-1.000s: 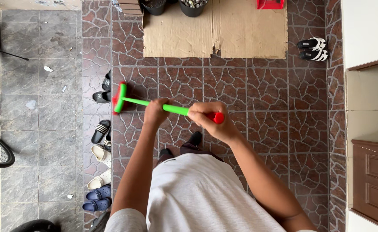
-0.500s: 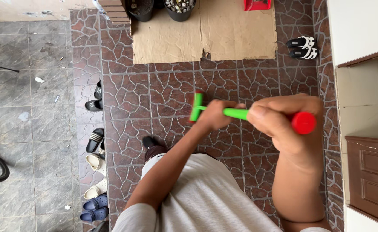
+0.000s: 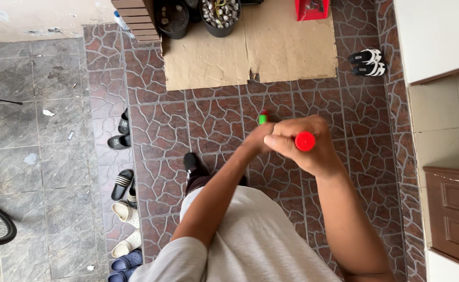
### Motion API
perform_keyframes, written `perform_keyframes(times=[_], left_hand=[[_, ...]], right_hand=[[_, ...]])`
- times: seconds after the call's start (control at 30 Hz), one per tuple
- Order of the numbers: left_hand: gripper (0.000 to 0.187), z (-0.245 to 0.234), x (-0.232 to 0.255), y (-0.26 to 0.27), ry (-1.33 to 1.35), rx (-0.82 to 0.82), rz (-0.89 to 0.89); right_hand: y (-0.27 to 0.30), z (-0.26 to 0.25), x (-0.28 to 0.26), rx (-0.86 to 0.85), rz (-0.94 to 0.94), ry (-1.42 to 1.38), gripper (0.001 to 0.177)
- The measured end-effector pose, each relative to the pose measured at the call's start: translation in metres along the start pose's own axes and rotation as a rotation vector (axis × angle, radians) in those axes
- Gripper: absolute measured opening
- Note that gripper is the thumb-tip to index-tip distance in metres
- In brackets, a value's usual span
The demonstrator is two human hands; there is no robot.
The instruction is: The person sweeps a tiled entryway and porch area using a broom, moving around motorcycles and a shoe rack.
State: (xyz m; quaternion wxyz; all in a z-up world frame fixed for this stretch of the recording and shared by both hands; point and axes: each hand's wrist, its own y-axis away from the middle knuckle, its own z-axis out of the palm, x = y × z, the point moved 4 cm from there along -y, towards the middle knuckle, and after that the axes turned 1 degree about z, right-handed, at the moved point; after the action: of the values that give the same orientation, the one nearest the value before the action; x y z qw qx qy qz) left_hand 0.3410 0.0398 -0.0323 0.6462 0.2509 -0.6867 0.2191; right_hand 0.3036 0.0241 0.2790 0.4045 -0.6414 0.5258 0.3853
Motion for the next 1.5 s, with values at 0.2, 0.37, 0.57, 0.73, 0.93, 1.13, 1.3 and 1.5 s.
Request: perform_keyframes(times=[0.2,0.37,0.57,0.73,0.93,1.13,1.3,1.5], left_hand=[[0.034,-0.123,0.057,0.066,-0.383,0.038,-0.099],[0.037,-0.203,0.052,0.097,-0.465,0.175,-0.146],[0.032,-0.290,-0.002,0.133,-0.624,0.296,-0.175],[0.011,-0.348,-0.068,0.151,-0.662,0.447,-0.281],[0.014,-0.392,-0.059,0.155,-0.751,0.579,-0.261],[0.011,-0.366,0.042,0.123,-0.650,0.670,0.032],[0.012,-0.342,0.062,0.082,-0.734,0.560,0.151],[0.018,-0.356,0.030,0.061,-0.664,0.519,0.021]], right_hand=[[-0.040,0.046,-0.020,-0.145,-0.154,-0.223,0.029],[-0.075,0.089,-0.013,-0.164,-0.136,-0.339,0.024],[-0.103,0.155,0.022,-0.153,-0.057,-0.279,0.026],[-0.128,0.209,0.050,-0.149,-0.057,-0.200,0.021],[-0.148,0.228,0.044,-0.122,-0.206,-0.257,0.022],[-0.160,0.168,0.005,0.244,0.303,-0.506,0.017],[-0.170,0.140,-0.037,0.315,-0.029,-0.583,0.035],[-0.179,0.171,0.013,0.321,0.037,-0.527,0.032]])
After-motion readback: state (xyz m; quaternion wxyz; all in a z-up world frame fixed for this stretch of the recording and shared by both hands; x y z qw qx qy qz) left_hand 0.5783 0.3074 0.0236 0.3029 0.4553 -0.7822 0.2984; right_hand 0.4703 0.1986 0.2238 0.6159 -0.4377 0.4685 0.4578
